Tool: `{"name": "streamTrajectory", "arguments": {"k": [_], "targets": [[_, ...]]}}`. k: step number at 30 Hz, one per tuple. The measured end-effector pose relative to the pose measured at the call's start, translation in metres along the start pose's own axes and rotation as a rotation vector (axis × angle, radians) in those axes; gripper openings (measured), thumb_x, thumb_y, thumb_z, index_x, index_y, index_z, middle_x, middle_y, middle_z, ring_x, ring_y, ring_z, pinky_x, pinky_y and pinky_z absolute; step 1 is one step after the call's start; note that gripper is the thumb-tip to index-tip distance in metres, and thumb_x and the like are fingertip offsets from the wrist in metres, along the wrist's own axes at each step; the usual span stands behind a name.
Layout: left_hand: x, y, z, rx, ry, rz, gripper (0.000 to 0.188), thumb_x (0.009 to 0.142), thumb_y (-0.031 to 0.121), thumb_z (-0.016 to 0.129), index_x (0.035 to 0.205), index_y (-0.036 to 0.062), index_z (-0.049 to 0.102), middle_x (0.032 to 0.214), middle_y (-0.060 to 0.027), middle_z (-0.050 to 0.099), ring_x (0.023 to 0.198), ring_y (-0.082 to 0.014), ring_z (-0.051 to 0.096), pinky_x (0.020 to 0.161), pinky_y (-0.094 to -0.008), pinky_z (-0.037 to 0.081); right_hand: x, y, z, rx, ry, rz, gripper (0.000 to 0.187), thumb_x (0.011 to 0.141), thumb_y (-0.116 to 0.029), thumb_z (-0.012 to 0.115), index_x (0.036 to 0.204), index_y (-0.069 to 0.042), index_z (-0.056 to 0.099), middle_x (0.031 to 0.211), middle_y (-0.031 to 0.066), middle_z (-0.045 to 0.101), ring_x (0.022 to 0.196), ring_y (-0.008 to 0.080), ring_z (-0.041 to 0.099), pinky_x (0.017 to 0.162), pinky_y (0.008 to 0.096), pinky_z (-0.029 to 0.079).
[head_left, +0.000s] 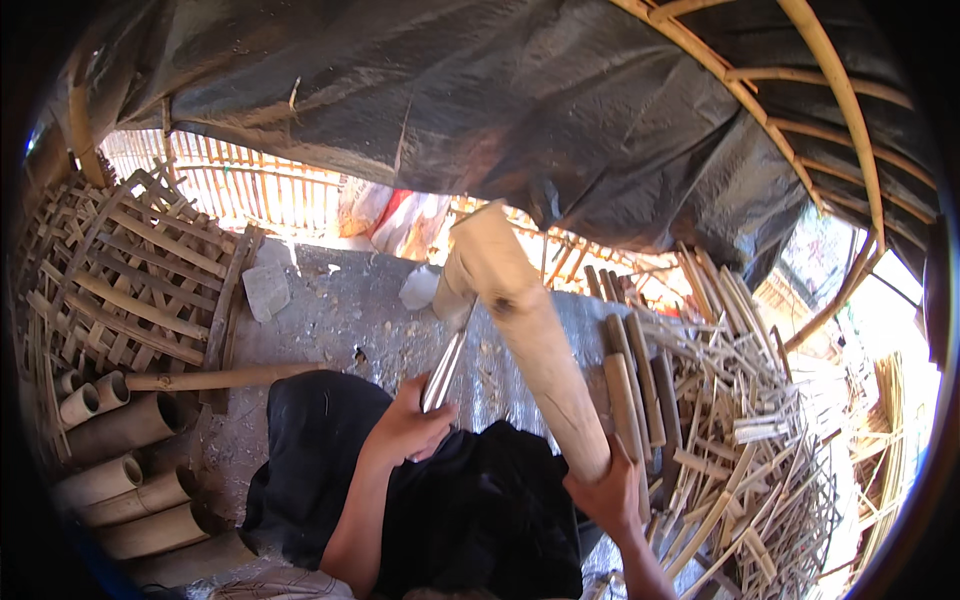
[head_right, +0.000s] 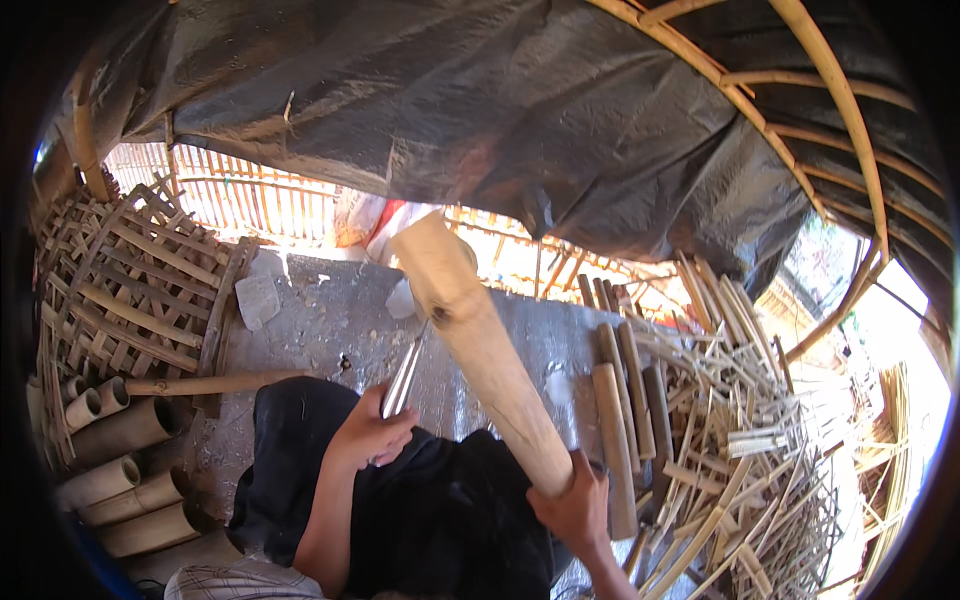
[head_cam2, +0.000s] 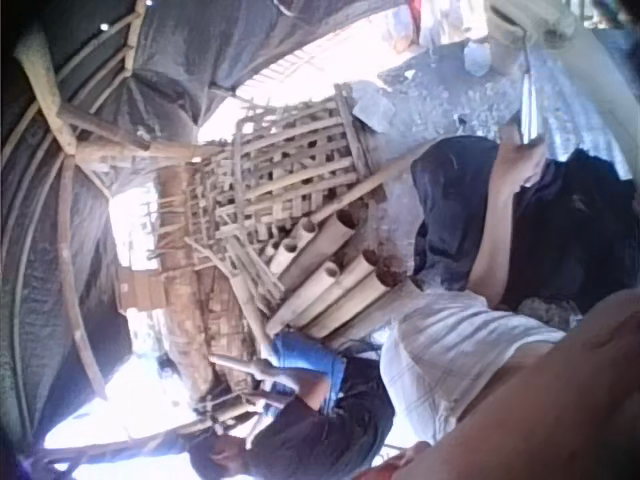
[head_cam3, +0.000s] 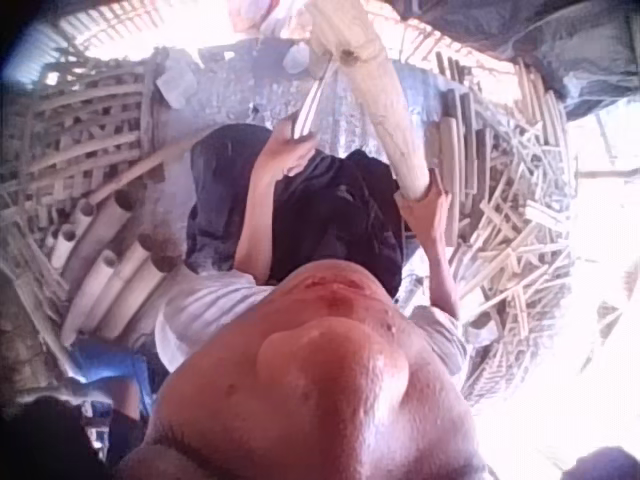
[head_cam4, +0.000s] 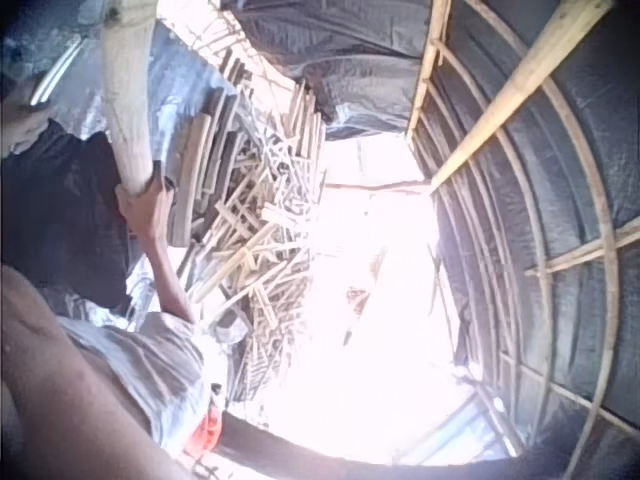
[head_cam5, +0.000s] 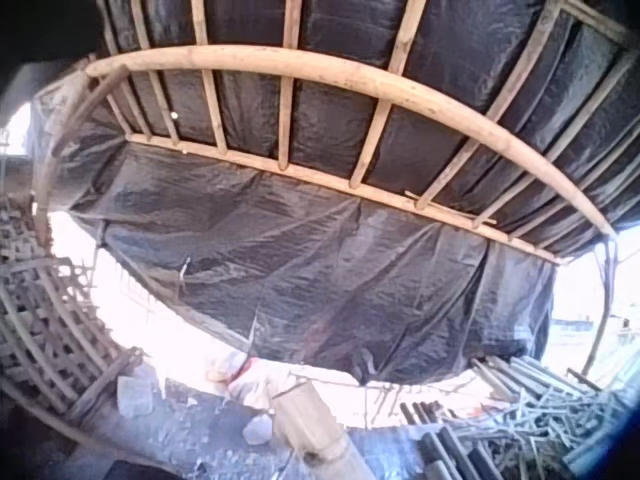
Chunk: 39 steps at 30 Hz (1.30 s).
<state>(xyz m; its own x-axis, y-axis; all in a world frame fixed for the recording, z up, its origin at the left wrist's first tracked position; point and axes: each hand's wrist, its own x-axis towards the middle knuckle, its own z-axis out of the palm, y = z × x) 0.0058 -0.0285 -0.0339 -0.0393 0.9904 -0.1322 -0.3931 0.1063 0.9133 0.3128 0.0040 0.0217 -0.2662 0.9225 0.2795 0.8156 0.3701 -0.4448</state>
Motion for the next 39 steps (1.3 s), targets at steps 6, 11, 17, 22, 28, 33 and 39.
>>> {"name": "streamTrajectory", "arguments": {"k": [6,11,17,22,28,33,39], "targets": [[0.005,0.001,0.007,0.011,-0.01,0.021,0.017,0.1,0.003,0.06,0.104,0.0051,0.043,0.057,0.0015,0.043,0.038,-0.0072,0.041,0.031,-0.027,0.031,0.003,-0.006,0.004,-0.003,-0.101,0.03,0.052,0.068,-0.018,0.081,0.111,0.005,0.064,0.088,0.0288,0.072,0.088,0.0483,0.072,0.082,0.0503,0.058],[0.004,-0.002,0.009,-0.007,-0.028,0.056,0.016,0.1,0.004,0.061,0.104,0.0055,0.045,0.057,0.0003,0.045,0.037,-0.0075,0.041,0.032,-0.0273,0.031,-0.004,-0.01,-0.011,-0.056,0.032,-0.127,0.047,0.065,-0.02,0.085,0.102,0.0,0.063,0.083,0.0265,0.07,0.083,0.0465,0.072,0.077,0.0489,0.058],[0.005,-0.002,0.004,0.016,0.044,0.022,0.017,0.098,0.003,0.061,0.103,0.0043,0.045,0.056,-0.0002,0.044,0.037,-0.0082,0.042,0.033,-0.0269,0.031,0.007,0.007,0.007,-0.072,-0.155,-0.027,0.047,0.065,-0.021,0.085,0.101,0.001,0.063,0.085,0.0256,0.071,0.084,0.0467,0.071,0.078,0.0512,0.056],[-0.002,-0.004,0.001,-0.058,0.01,0.026,0.02,0.098,0.004,0.063,0.101,0.0063,0.044,0.058,0.0002,0.044,0.037,-0.007,0.041,0.032,-0.0261,0.033,-0.006,-0.015,-0.019,-0.054,0.009,-0.064,0.046,0.065,-0.019,0.084,0.101,0.0,0.063,0.089,0.0253,0.071,0.085,0.0467,0.07,0.077,0.051,0.056],[0.004,-0.003,-0.003,-0.018,0.063,0.019,0.018,0.101,0.004,0.061,0.103,0.0077,0.043,0.057,0.0005,0.042,0.038,-0.0062,0.039,0.032,-0.027,0.031,0.007,0.007,-0.011,-0.187,-0.009,-0.079,0.042,0.066,-0.015,0.084,0.099,-0.003,0.061,0.088,0.0218,0.071,0.084,0.0443,0.071,0.075,0.0506,0.056],[0.002,-0.008,-0.003,-0.031,0.038,0.001,0.019,0.101,0.003,0.06,0.106,0.0067,0.043,0.057,0.0007,0.042,0.038,-0.0062,0.038,0.032,-0.0272,0.03,-0.006,-0.006,-0.011,-0.053,0.085,-0.028,0.043,0.066,-0.015,0.084,0.102,-0.003,0.063,0.087,0.0214,0.072,0.081,0.0445,0.071,0.074,0.0503,0.056],[0.009,-0.017,-0.01,-0.01,-0.011,-0.041,0.038,0.098,0.001,0.06,0.132,-0.0011,0.044,0.057,-0.0003,0.046,0.037,-0.008,0.042,0.033,-0.0269,0.032,-0.002,-0.001,-0.013,-0.154,0.045,-0.161,0.042,0.065,-0.018,0.085,0.097,-0.003,0.064,0.086,0.0225,0.071,0.082,0.0453,0.071,0.074,0.0511,0.056]]}}
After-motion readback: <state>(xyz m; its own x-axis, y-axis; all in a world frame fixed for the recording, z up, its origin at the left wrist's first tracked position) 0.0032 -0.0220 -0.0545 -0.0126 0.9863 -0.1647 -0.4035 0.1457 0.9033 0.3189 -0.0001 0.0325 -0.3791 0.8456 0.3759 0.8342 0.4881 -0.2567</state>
